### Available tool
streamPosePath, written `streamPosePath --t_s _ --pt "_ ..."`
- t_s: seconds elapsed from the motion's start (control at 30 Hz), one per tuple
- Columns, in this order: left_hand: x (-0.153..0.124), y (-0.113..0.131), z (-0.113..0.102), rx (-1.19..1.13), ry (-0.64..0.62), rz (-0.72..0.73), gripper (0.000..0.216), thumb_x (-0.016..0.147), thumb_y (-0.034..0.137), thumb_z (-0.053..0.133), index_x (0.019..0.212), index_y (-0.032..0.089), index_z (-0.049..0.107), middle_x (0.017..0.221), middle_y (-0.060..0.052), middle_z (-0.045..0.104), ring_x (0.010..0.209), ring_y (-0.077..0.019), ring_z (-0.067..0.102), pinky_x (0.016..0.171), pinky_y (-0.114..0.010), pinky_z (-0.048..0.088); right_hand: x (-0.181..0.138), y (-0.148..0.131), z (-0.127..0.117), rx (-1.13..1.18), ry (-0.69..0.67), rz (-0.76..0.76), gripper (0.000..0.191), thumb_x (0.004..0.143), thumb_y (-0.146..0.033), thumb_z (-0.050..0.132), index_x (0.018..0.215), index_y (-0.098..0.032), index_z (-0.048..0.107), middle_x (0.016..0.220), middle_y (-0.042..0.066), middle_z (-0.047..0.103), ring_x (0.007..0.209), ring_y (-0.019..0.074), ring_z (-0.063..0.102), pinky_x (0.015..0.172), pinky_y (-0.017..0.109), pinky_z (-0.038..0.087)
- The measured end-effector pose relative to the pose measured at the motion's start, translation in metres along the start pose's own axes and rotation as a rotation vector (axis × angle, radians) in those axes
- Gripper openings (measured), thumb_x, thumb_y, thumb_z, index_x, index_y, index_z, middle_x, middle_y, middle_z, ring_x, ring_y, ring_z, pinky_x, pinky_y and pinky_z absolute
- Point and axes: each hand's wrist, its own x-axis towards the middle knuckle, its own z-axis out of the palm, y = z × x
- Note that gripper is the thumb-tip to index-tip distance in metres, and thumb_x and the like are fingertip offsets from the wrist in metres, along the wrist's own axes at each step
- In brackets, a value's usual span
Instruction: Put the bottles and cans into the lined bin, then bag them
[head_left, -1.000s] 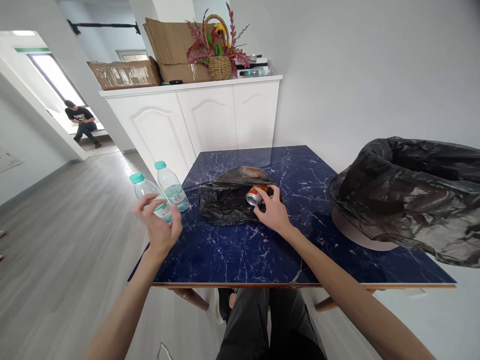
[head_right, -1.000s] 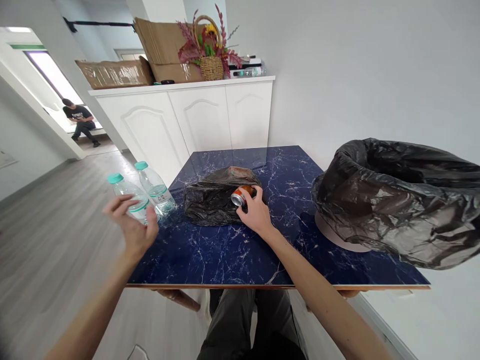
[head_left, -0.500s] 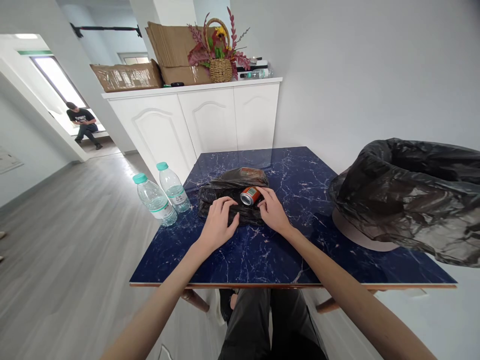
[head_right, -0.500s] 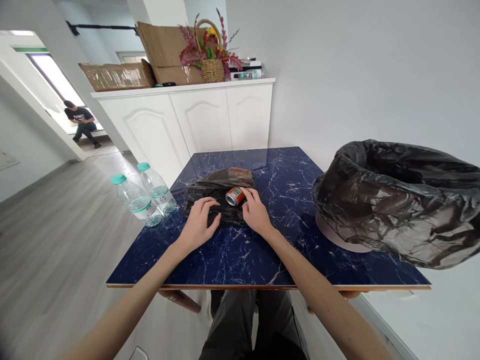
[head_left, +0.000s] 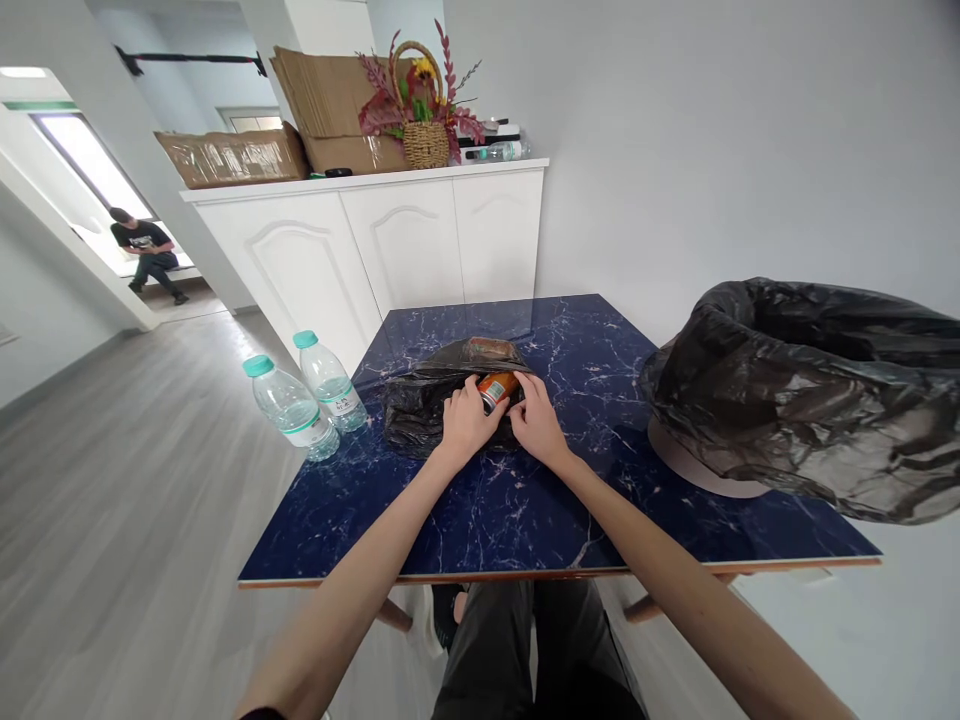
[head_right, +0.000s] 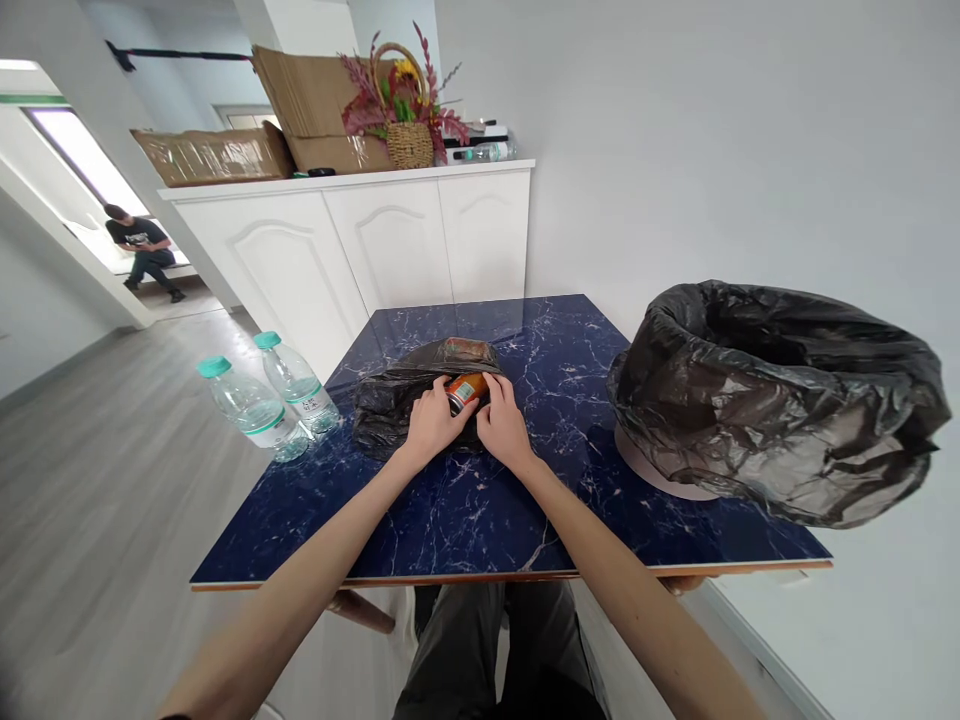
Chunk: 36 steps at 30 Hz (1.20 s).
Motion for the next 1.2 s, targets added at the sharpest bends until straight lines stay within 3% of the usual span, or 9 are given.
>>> streamPosePath --t_s 0.13,0.23,0.37,0.43,0.5,0.63,0.83,1.03,1.2 --pt "-0.014 -0.004 -0.021 -0.104 0.026 -0.048 0.062 0.099 0.05 0.068 0.147 0.013 0.052 0.135 -0.025 0.072 0.126 -0.0407 0.07 0.105 -0.052 0.052 0.002 0.006 -0.001 -0.015 0.03 0.047 0.073 0.093 -0.016 0.044 0.166 -0.018 0.034 0.158 0.022 0.044 0.109 0.0269 0.072 0.1 0.047 0.062" --pt "-0.04 -0.015 -0.049 -0.503 -0.038 -0.202 0.061 0.099 0.06 0.064 0.142 0.018 0.059 0.132 -0.019 0.075 0.119 -0.0363 0.074 0.104 -0.05 0.057 0.002 0.009 -0.001 -0.016 0.042 0.069 0.073 0.093 -0.016 0.045 0.165 -0.017 0.035 0.159 0.024 0.042 0.108 0.0272 0.073 0.101 0.047 0.06" --pt "-0.088 -0.031 -0.094 -1.169 -0.303 -0.333 0.07 0.103 0.075 0.039 0.141 0.022 0.066 0.135 -0.017 0.075 0.129 -0.0367 0.071 0.108 -0.055 0.059 0.0 0.009 0.0 -0.018 0.039 0.091 0.067 0.094 -0.019 0.043 0.162 -0.015 0.039 0.159 0.025 0.042 0.098 0.0254 0.074 0.098 0.046 0.06" --pt "-0.112 -0.04 -0.114 -1.337 -0.291 -0.344 0.072 0.103 0.076 0.037 0.145 0.025 0.065 0.146 -0.015 0.07 0.136 -0.038 0.067 0.114 -0.059 0.055 -0.001 0.008 0.0 -0.022 0.031 0.097 0.067 0.095 -0.021 0.044 0.161 -0.016 0.04 0.158 0.025 0.043 0.096 0.0251 0.074 0.094 0.045 0.061" --pt "-0.133 -0.049 -0.128 -1.401 -0.219 -0.369 0.066 0.099 0.073 0.047 0.145 0.03 0.066 0.152 -0.012 0.066 0.14 -0.0398 0.064 0.12 -0.064 0.05 -0.002 0.008 0.0 -0.024 0.026 0.099 0.067 0.095 -0.022 0.044 0.161 -0.017 0.04 0.158 0.025 0.043 0.096 0.0251 0.073 0.092 0.044 0.06" --pt "-0.162 -0.074 -0.143 -1.429 -0.084 -0.439 0.06 0.089 0.066 0.069 0.138 0.032 0.071 0.146 -0.011 0.07 0.142 -0.0437 0.061 0.126 -0.071 0.043 -0.003 0.008 -0.001 -0.024 0.027 0.098 0.064 0.095 -0.023 0.044 0.159 -0.017 0.042 0.157 0.025 0.044 0.09 0.0225 0.072 0.089 0.042 0.059" --pt "-0.179 -0.113 -0.154 -1.293 0.172 -0.53 0.059 0.071 0.058 0.091 0.119 0.026 0.078 0.125 -0.012 0.079 0.14 -0.0438 0.062 0.128 -0.066 0.042 -0.004 0.01 0.0 0.0 0.032 0.081 0.062 0.093 -0.021 0.046 0.155 -0.015 0.045 0.154 0.024 0.046 0.082 0.019 0.07 0.085 0.04 0.06" --pt "-0.182 -0.149 -0.164 -0.793 0.349 -0.555 0.08 0.06 0.049 0.101 0.128 0.023 0.068 0.133 -0.012 0.076 0.134 -0.041 0.066 0.122 -0.062 0.047 -0.005 0.011 0.001 0.014 0.027 0.069 0.06 0.094 -0.022 0.048 0.154 -0.017 0.047 0.153 0.024 0.048 0.077 0.0179 0.07 0.082 0.041 0.061" --pt "-0.18 -0.177 -0.16 -0.484 0.433 -0.582 0.086 0.057 0.057 0.099 0.127 0.021 0.062 0.134 -0.015 0.073 0.13 -0.0412 0.068 0.118 -0.063 0.05 -0.005 0.012 0.002 0.019 0.037 0.06 0.061 0.092 -0.02 0.049 0.152 -0.019 0.049 0.153 0.023 0.049 0.078 0.0186 0.07 0.085 0.042 0.061"
